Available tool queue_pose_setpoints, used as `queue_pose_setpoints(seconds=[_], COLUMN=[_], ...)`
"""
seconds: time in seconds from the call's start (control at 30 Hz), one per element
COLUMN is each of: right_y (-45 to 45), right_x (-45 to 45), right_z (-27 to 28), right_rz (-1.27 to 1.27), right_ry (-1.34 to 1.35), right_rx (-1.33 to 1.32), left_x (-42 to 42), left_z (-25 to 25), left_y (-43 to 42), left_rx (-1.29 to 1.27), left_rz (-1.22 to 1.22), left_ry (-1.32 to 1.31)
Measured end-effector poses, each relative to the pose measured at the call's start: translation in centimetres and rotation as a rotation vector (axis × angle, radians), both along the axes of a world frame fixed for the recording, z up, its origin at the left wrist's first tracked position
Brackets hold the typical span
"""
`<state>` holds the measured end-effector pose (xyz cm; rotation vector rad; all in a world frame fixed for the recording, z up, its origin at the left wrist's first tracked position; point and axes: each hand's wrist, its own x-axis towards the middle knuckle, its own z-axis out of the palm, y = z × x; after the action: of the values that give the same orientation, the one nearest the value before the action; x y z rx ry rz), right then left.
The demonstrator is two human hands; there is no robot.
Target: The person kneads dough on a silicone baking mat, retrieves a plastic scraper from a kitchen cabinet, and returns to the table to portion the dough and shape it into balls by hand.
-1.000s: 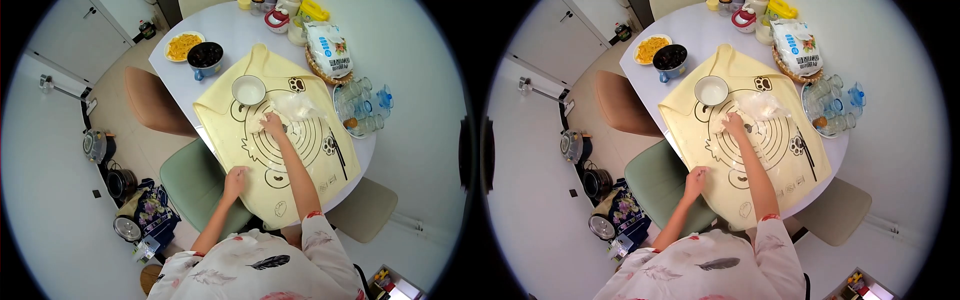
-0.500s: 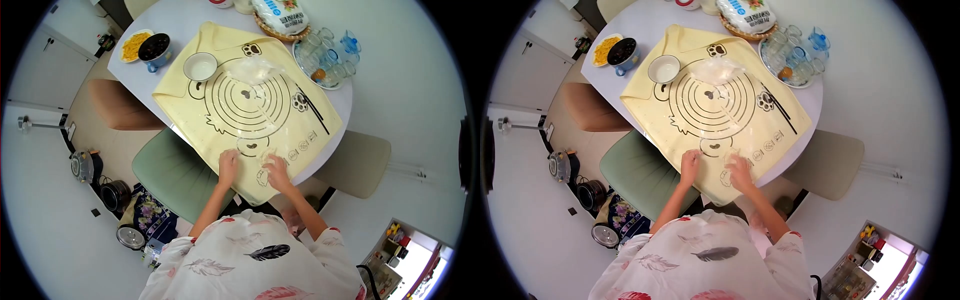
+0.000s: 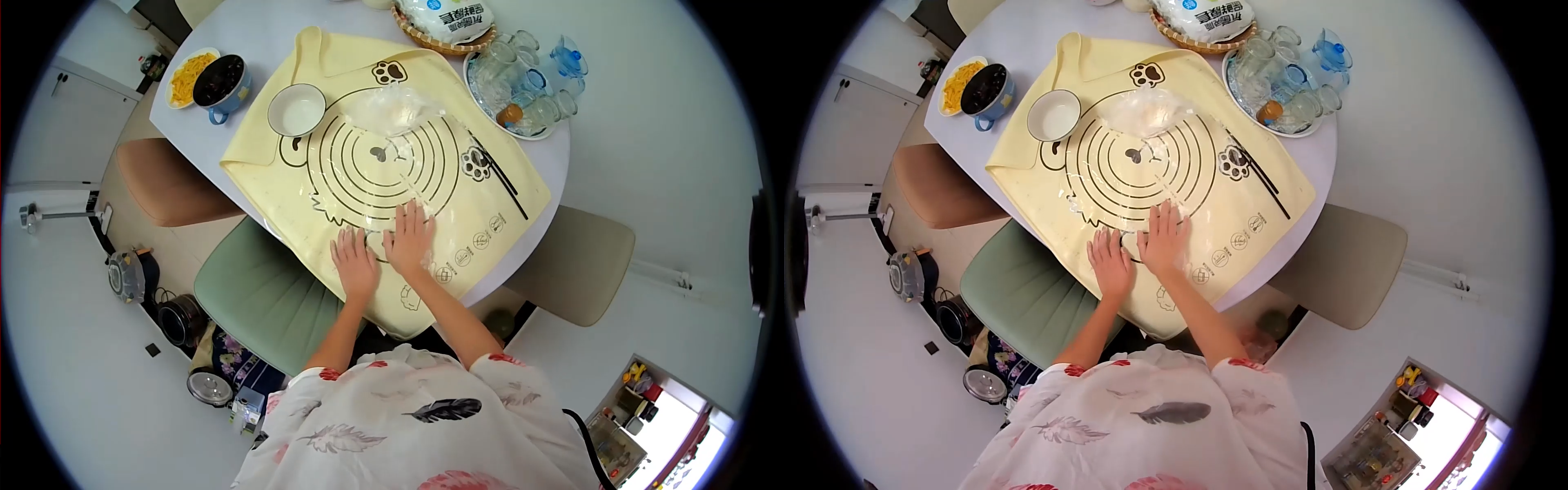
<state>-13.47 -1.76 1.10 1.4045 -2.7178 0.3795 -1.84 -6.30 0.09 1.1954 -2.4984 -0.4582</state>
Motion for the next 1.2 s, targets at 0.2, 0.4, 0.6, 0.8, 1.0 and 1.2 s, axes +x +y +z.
queue_pose_setpoints(seconds=[0.2, 0.4, 0.6, 0.8, 1.0, 1.2], right_y=[-3.3, -4.2, -0.3, 5.3, 9.1, 12.2], right_x=[-1.0, -4.7, -4.1, -2.9, 1.8, 1.3], right_z=[-0.6, -2.4, -0.1, -1.0, 1.6, 4.7], right_rz=[0.074, -0.186, 0.109, 0.295, 0.177, 0.154], right_ry=[-0.037, -0.739, -0.265, -0.401, -0.118, -0.482], right_rx=[-0.18, -0.695, -0.353, -0.089, -0.139, -0.218], left_x=[-0.2, -0.3, -0.2, -0.1, -0.2, -0.2], left_z=[0.0, 0.0, 0.2, 0.3, 0.4, 0.0], left_y=[-0.3, -0.2, -0.3, 0.0, -0.3, -0.2], left_rx=[0.028, 0.011, 0.015, 0.001, 0.011, 0.002], left_rz=[-0.003, 0.006, 0.007, 0.014, 0.018, 0.026], left_ry=[-0.02, -0.026, -0.008, 0.001, -0.004, 0.006])
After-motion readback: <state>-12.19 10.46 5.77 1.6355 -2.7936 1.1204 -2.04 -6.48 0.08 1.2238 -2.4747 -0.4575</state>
